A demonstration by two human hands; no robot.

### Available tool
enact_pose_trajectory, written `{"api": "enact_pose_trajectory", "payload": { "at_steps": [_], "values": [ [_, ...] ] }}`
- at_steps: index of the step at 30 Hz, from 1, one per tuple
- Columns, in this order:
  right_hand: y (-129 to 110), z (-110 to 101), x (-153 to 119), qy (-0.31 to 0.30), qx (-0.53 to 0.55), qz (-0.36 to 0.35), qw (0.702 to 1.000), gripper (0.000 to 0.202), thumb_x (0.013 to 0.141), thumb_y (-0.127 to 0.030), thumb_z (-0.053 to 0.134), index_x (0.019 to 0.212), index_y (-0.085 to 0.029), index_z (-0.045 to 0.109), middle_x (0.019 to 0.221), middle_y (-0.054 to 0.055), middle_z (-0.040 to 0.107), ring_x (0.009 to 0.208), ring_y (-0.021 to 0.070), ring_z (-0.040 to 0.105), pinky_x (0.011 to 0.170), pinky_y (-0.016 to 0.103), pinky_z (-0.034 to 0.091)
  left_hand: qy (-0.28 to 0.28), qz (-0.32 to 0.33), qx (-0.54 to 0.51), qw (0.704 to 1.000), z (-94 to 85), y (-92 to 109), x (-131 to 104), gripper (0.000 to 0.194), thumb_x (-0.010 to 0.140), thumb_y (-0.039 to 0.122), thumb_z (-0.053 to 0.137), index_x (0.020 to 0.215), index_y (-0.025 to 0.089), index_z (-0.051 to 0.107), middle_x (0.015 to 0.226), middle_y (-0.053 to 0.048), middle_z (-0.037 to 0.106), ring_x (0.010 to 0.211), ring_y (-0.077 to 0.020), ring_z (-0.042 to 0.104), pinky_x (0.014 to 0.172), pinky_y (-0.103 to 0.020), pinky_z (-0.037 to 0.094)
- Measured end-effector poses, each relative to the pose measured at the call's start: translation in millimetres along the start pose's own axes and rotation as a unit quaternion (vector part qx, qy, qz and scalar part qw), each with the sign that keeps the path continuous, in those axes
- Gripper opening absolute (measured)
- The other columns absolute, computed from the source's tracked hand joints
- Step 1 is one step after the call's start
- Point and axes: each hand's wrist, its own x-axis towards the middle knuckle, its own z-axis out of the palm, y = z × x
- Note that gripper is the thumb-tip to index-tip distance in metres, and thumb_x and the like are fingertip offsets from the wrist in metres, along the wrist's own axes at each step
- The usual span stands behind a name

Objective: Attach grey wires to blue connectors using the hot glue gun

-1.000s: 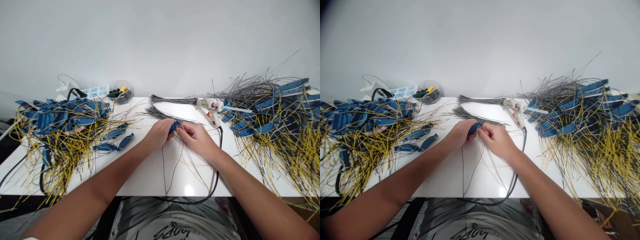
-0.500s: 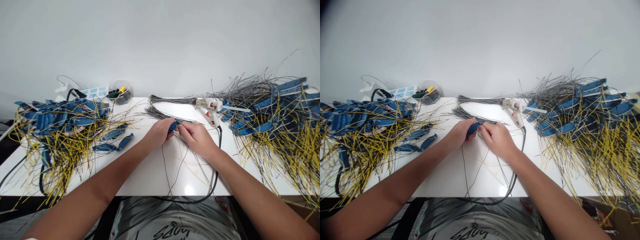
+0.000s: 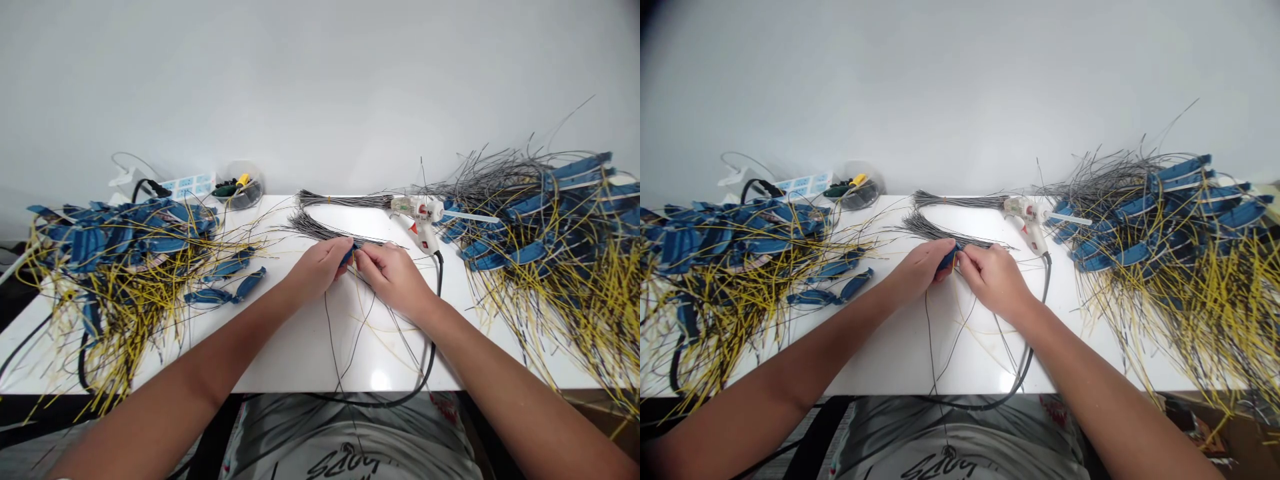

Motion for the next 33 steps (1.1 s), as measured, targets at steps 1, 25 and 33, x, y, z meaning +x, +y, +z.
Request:
{"api": "enact_pose_trajectory", "payload": {
  "at_steps": [1, 25, 33],
  "values": [
    [0, 0, 0, 0.0, -0.001, 0.002, 1.0, 0.036, 0.107, -0.031, 0.042, 0.073, -0.021, 0.044, 0.06, -0.003, 0.044, 0.059, 0.0147, 0.038, 0.075, 0.033, 0.032, -0.003, 0.002, 0.001, 1.0, 0.0, -1, 0, 0.046, 0.106, 0.049, 0.041, 0.072, 0.019, 0.049, 0.065, 0.001, 0.048, 0.061, -0.0126, 0.042, 0.058, -0.025, 0.035],
    [1, 14, 7, -0.02, -0.099, 0.035, 0.994, 0.02, 0.089, -0.038, 0.078, 0.087, -0.02, 0.068, 0.069, -0.001, 0.064, 0.08, 0.0198, 0.056, 0.089, 0.036, 0.032, 0.014, 0.013, -0.203, 0.979, -27.9, -12, 16, 0.044, 0.096, 0.052, 0.056, 0.085, 0.013, 0.072, 0.056, 0.001, 0.042, 0.052, -0.0106, 0.035, 0.049, -0.025, 0.024],
    [-9, -3, -8, -0.092, -0.133, 0.057, 0.985, 0.014, 0.099, -0.022, 0.054, 0.088, -0.018, 0.062, 0.079, 0.004, 0.068, 0.071, 0.0183, 0.055, 0.079, 0.035, 0.034, -0.003, 0.003, -0.249, 0.969, -30.2, -9, 15, 0.041, 0.096, 0.05, 0.056, 0.085, 0.013, 0.069, 0.057, 0.002, 0.04, 0.05, -0.0093, 0.03, 0.048, -0.024, 0.02]
  ]
}}
